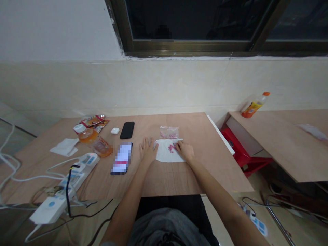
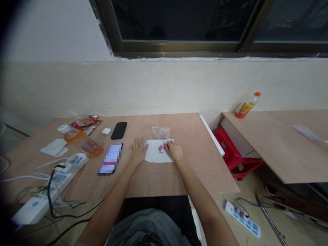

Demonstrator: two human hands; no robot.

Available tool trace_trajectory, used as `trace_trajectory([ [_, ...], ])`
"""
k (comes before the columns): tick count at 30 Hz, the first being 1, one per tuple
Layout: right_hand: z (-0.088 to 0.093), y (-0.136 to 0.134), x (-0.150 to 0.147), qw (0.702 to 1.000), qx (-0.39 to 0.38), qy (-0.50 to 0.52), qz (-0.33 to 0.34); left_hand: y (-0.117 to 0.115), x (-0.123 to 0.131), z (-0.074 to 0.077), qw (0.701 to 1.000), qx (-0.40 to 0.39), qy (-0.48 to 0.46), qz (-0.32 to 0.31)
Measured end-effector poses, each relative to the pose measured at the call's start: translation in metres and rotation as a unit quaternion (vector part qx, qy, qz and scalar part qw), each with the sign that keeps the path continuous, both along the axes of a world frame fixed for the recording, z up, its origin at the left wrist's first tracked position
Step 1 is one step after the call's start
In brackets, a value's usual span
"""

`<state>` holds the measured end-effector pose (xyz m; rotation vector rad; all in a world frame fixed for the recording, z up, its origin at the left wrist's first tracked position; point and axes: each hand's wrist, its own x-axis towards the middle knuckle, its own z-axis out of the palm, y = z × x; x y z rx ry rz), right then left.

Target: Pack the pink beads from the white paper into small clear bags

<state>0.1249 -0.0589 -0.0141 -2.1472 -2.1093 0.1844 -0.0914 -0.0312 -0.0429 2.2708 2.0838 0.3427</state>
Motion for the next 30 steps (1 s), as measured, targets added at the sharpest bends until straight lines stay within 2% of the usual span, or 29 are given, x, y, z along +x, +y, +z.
trace_trajectory([
  [5,0.000,0.005,-0.001,0.999,0.021,0.024,-0.003,0.003,0.001,-0.003,1.000,-0.006,-0.003,0.005],
  [8,-0.001,0.012,-0.003,0.996,0.049,0.072,-0.021,0.003,0.002,-0.004,1.000,-0.009,-0.005,0.008],
  [14,-0.001,0.039,0.004,0.962,0.102,0.219,-0.126,0.002,0.003,-0.003,1.000,-0.006,-0.003,0.010],
  [19,-0.002,0.060,0.018,0.952,0.057,0.229,-0.193,0.001,0.003,-0.001,1.000,-0.009,-0.008,0.010],
  [23,-0.007,0.070,0.023,0.950,0.025,0.243,-0.195,0.000,0.003,0.001,1.000,-0.014,-0.014,0.011],
  [30,-0.017,0.079,0.025,0.931,0.022,0.308,-0.195,0.002,0.004,0.004,0.999,-0.031,-0.015,0.021],
])
